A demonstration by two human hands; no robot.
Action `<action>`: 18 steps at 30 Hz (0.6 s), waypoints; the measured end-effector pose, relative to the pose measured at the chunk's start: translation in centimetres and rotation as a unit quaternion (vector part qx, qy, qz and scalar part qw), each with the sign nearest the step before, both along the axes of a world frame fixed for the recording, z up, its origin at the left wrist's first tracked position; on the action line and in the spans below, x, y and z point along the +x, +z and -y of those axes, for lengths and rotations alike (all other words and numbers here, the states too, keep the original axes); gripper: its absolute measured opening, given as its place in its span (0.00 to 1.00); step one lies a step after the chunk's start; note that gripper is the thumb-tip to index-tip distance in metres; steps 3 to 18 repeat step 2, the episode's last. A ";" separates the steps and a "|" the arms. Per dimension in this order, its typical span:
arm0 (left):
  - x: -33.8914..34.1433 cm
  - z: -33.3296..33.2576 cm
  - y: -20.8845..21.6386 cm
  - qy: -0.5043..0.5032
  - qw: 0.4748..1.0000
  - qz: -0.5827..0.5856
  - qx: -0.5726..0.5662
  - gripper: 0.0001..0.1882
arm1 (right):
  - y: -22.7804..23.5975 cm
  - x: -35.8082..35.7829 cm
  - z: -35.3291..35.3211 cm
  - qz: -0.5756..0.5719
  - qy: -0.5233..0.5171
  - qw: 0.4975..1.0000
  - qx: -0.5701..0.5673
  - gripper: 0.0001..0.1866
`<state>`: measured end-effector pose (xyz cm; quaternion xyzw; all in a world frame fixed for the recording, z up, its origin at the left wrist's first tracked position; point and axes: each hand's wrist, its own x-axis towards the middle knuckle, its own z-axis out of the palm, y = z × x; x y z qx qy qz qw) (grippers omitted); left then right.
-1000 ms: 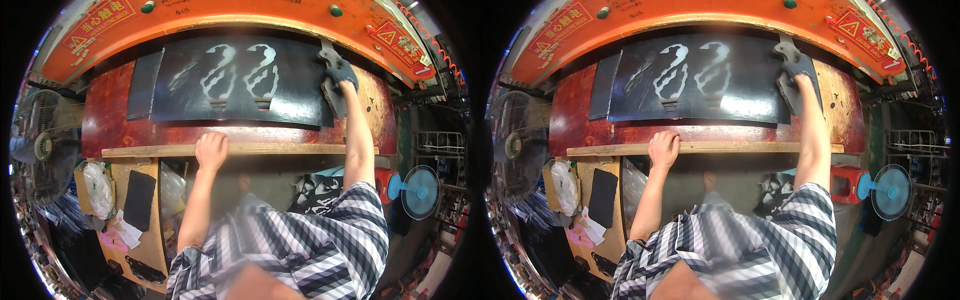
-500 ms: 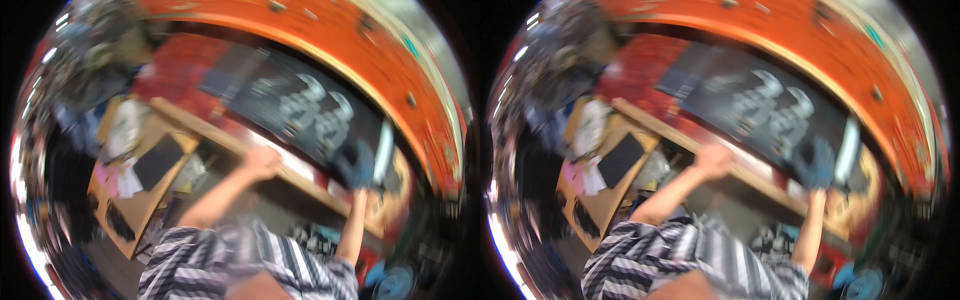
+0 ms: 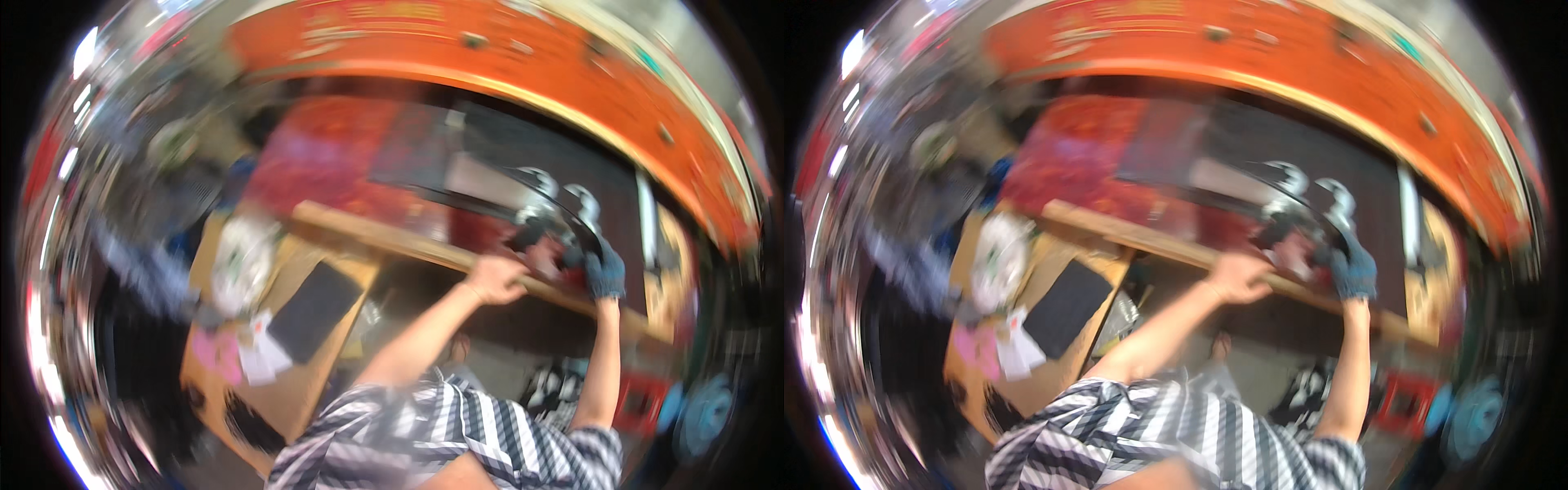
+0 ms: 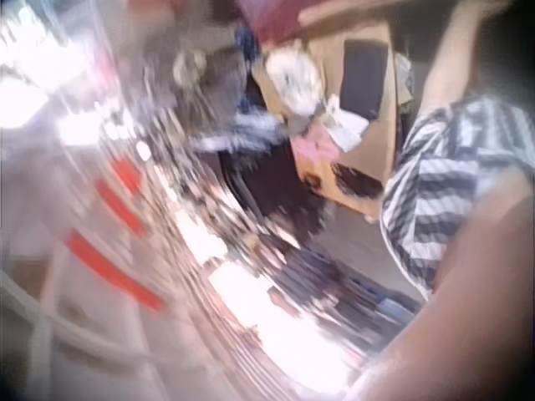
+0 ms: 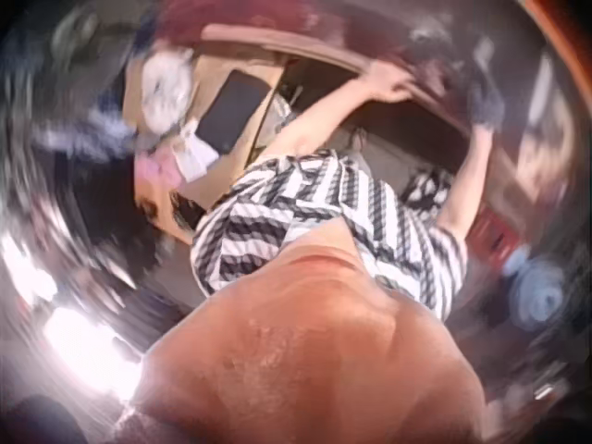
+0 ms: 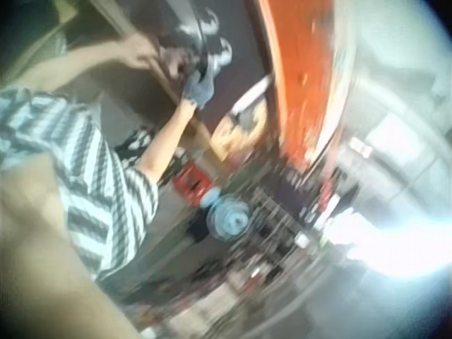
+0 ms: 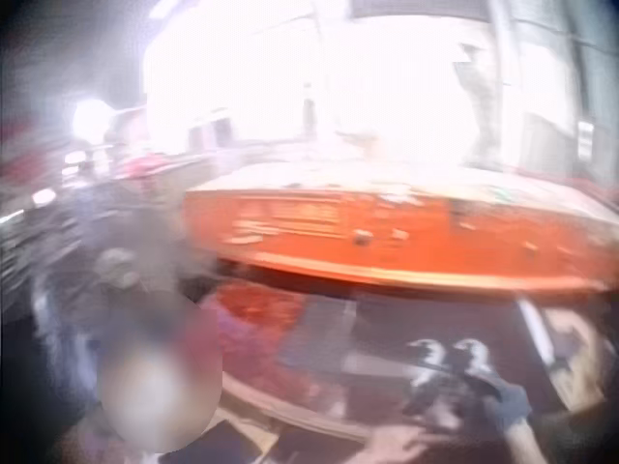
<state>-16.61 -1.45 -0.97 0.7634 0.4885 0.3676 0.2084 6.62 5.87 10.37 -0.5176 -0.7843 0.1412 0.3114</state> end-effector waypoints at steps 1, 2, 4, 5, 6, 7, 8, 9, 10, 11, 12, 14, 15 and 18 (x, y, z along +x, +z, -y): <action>-0.4 0.0 0.9 0.010 0.998 -0.054 0.042 0.21 | 1.1 1.2 2.5 -0.014 -0.043 0.997 -0.067 0.21; -0.6 0.2 2.0 -0.021 0.995 -0.073 -0.066 0.24 | 2.6 2.4 5.7 -0.040 -0.078 0.989 -0.122 0.21; -0.6 0.2 2.0 -0.021 0.995 -0.073 -0.066 0.24 | 2.6 2.4 5.7 -0.040 -0.078 0.989 -0.122 0.21; -0.6 0.2 2.0 -0.021 0.995 -0.073 -0.066 0.24 | 2.6 2.4 5.7 -0.040 -0.078 0.989 -0.122 0.21; -0.6 0.2 2.0 -0.021 0.995 -0.073 -0.066 0.24 | 2.6 2.4 5.7 -0.040 -0.078 0.989 -0.122 0.21; -0.6 0.2 2.0 -0.021 0.995 -0.073 -0.066 0.24 | 2.6 2.4 5.7 -0.040 -0.078 0.989 -0.122 0.21; -0.6 0.2 2.0 -0.021 0.995 -0.073 -0.066 0.24 | 2.6 2.4 5.7 -0.040 -0.078 0.989 -0.122 0.21; -0.6 0.2 2.0 -0.021 0.995 -0.073 -0.066 0.24 | 2.6 2.4 5.7 -0.040 -0.078 0.989 -0.122 0.21; -0.6 0.2 2.0 -0.021 0.995 -0.073 -0.066 0.24 | 2.6 2.4 5.7 -0.040 -0.078 0.989 -0.122 0.21; -0.6 0.2 2.0 -0.021 0.995 -0.073 -0.066 0.24 | 2.6 2.4 5.7 -0.040 -0.078 0.989 -0.122 0.21; -0.6 0.2 2.0 -0.021 0.995 -0.073 -0.066 0.24 | 2.6 2.4 5.7 -0.040 -0.078 0.989 -0.122 0.21; -0.6 0.2 2.0 -0.021 0.995 -0.073 -0.066 0.24 | 2.6 2.4 5.7 -0.040 -0.078 0.989 -0.122 0.21; -0.6 0.2 2.0 -0.021 0.995 -0.073 -0.066 0.24 | 2.6 2.4 5.7 -0.040 -0.078 0.989 -0.122 0.21; -0.6 0.2 2.0 -0.021 0.995 -0.073 -0.066 0.24 | 2.6 2.4 5.7 -0.040 -0.078 0.989 -0.122 0.21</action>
